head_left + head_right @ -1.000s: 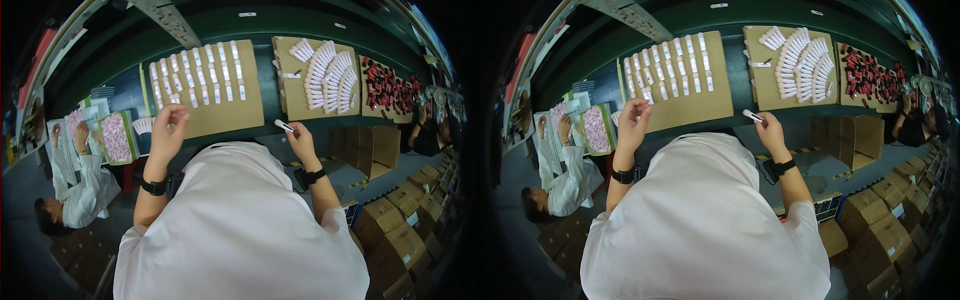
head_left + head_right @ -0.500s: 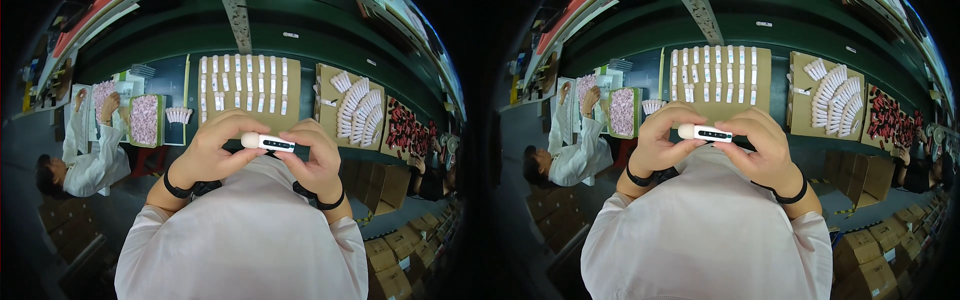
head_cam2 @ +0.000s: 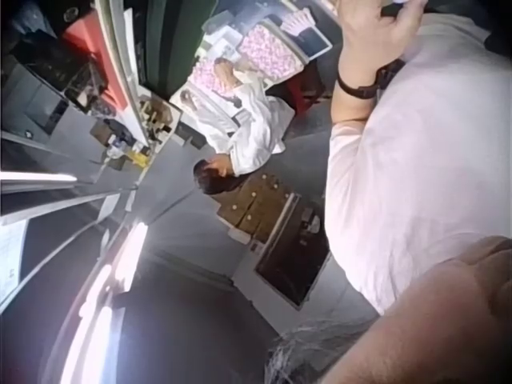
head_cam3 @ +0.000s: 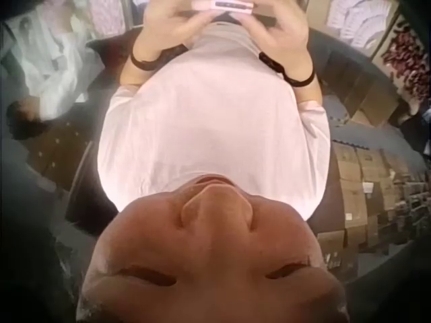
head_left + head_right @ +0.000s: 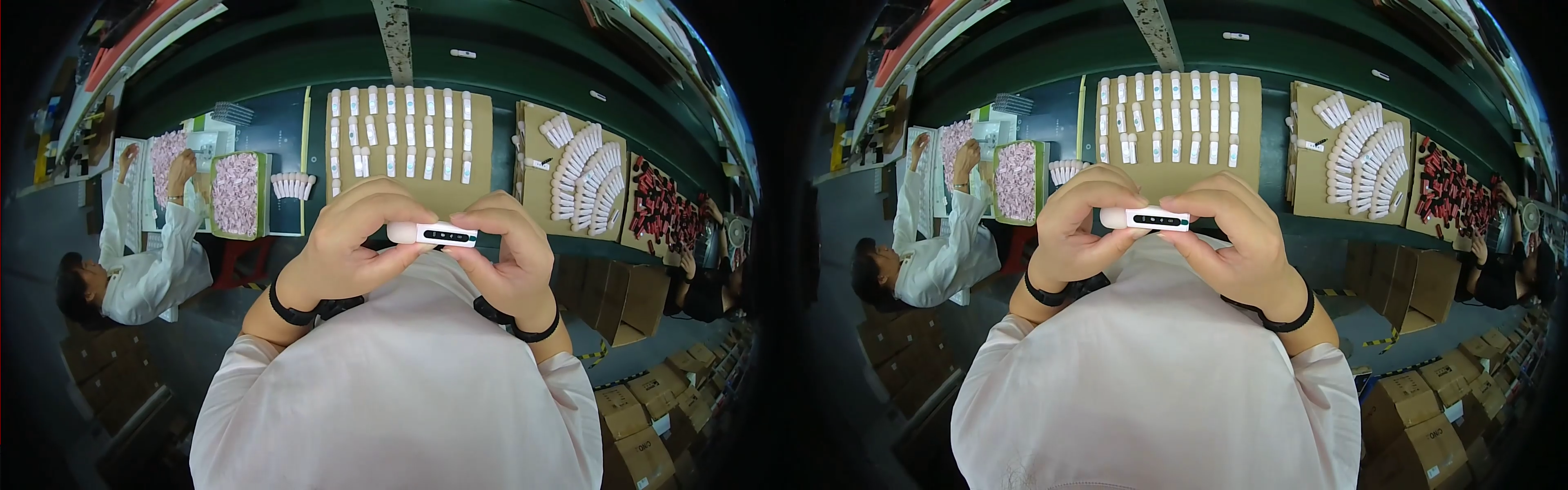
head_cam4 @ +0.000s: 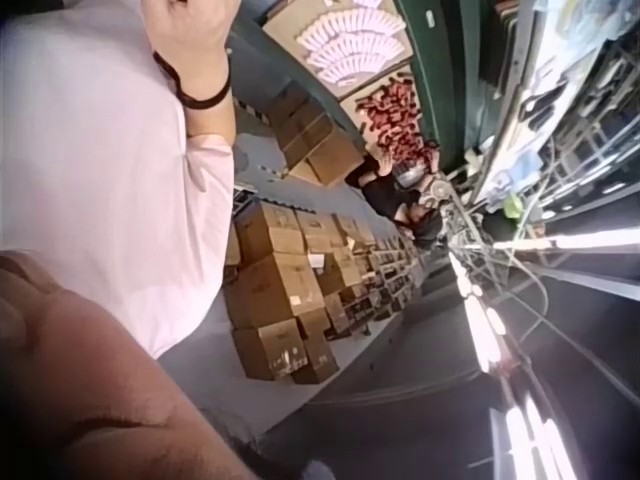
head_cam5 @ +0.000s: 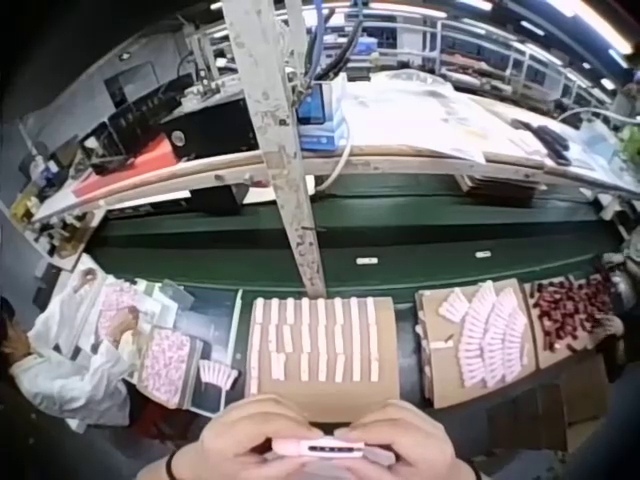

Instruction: The person picks up a white electronic device, inserts a black test strip into it, and then places the device onto a cardboard sheet. They repeat this process by picking up another device and test strip to continue the assembly.

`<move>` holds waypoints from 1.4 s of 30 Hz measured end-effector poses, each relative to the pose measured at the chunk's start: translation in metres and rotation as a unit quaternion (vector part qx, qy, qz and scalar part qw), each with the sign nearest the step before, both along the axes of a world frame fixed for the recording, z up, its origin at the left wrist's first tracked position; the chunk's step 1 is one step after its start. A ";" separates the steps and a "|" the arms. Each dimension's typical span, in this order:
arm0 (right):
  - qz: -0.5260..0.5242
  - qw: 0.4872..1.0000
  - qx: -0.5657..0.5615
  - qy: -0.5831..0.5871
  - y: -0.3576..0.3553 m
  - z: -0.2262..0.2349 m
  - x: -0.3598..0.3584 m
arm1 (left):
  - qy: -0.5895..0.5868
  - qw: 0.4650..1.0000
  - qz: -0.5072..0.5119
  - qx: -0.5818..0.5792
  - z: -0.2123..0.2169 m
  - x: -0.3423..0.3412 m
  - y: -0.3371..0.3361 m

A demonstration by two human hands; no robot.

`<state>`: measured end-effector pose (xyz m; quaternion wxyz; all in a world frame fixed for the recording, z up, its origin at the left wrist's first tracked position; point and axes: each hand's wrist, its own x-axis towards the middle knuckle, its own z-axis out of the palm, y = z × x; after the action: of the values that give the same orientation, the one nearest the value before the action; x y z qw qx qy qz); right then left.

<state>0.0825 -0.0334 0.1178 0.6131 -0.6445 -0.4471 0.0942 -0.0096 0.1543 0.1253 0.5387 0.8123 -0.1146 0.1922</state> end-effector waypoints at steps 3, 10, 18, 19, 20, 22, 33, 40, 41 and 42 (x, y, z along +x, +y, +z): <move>-0.001 1.000 0.001 0.010 -0.001 0.000 0.000 | -0.007 1.000 0.015 -0.010 0.000 0.002 -0.002; 0.001 1.000 0.006 0.004 -0.001 -0.003 0.002 | 0.086 0.981 -0.027 -0.171 -0.008 0.001 -0.002; 0.063 0.997 0.011 -0.048 0.001 -0.007 0.011 | 0.205 0.844 -0.077 -0.489 0.005 0.007 0.010; 0.051 0.998 0.006 -0.020 -0.002 -0.011 0.011 | 0.197 0.847 -0.067 -0.490 0.008 0.007 0.010; 0.039 0.999 0.001 0.008 -0.005 -0.014 0.011 | 0.187 0.845 -0.084 -0.495 0.011 0.007 0.011; 0.038 0.999 -0.004 0.034 -0.009 -0.018 0.011 | 0.167 0.840 -0.117 -0.503 0.015 0.007 0.012; 0.019 0.997 -0.028 0.071 -0.011 -0.027 0.011 | 0.124 0.856 -0.116 -0.489 0.027 -0.006 0.010; 0.022 0.996 -0.039 0.081 -0.010 -0.028 0.011 | 0.130 0.856 -0.112 -0.487 0.029 -0.008 0.010; 0.022 0.995 -0.042 0.083 -0.010 -0.028 0.011 | 0.132 0.854 -0.113 -0.491 0.029 -0.008 0.010; 0.022 0.995 -0.042 0.083 -0.010 -0.028 0.011 | 0.134 0.851 -0.113 -0.494 0.029 -0.008 0.010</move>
<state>0.0931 -0.0433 0.0898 0.6185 -0.6493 -0.4046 0.1794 -0.0175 0.1640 0.1544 0.8972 0.4381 -0.0225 0.0507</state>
